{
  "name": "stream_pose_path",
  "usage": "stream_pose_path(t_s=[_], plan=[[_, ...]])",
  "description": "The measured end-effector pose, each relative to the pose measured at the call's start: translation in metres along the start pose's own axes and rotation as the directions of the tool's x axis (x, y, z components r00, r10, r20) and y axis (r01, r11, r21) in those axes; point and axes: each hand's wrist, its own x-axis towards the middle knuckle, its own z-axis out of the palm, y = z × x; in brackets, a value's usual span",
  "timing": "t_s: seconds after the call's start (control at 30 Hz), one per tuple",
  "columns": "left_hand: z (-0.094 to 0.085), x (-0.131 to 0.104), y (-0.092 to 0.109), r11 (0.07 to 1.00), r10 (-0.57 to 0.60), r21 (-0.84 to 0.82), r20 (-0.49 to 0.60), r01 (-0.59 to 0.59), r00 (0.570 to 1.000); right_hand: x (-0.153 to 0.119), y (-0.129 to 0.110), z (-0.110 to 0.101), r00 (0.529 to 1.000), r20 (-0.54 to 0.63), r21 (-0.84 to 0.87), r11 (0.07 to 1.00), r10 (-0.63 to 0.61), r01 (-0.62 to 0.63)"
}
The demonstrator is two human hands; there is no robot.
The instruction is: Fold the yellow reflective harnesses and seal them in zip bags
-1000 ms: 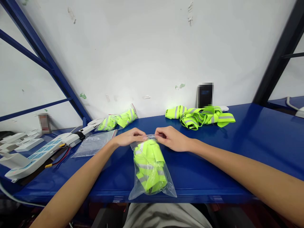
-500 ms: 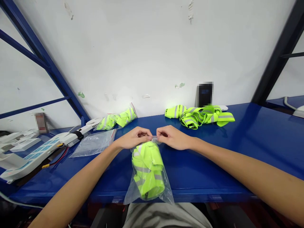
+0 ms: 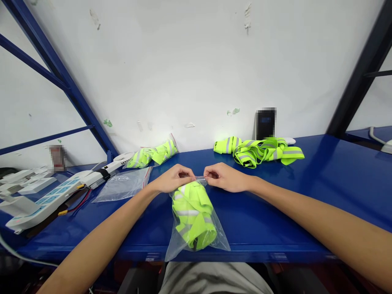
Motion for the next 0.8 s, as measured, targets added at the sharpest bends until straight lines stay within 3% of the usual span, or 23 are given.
stream_pose_path(t_s=[0.17,0.43,0.8], plan=[[0.004,-0.002,0.005,0.995,-0.029,-0.1,-0.031,0.026,0.999,0.0,-0.003,0.002,0.999,-0.035,0.026,1.0,0.004,-0.003],[0.015,0.001,0.002,0.966,-0.08,-0.246,-0.015,0.074,0.997,0.001,-0.008,0.007,0.999,0.005,0.135,0.99,0.039,-0.04],[0.022,0.005,-0.005,0.948,-0.105,-0.306,-0.038,0.089,0.994,0.003,-0.005,0.012,0.999,0.008,0.171,0.984,0.049,-0.05]])
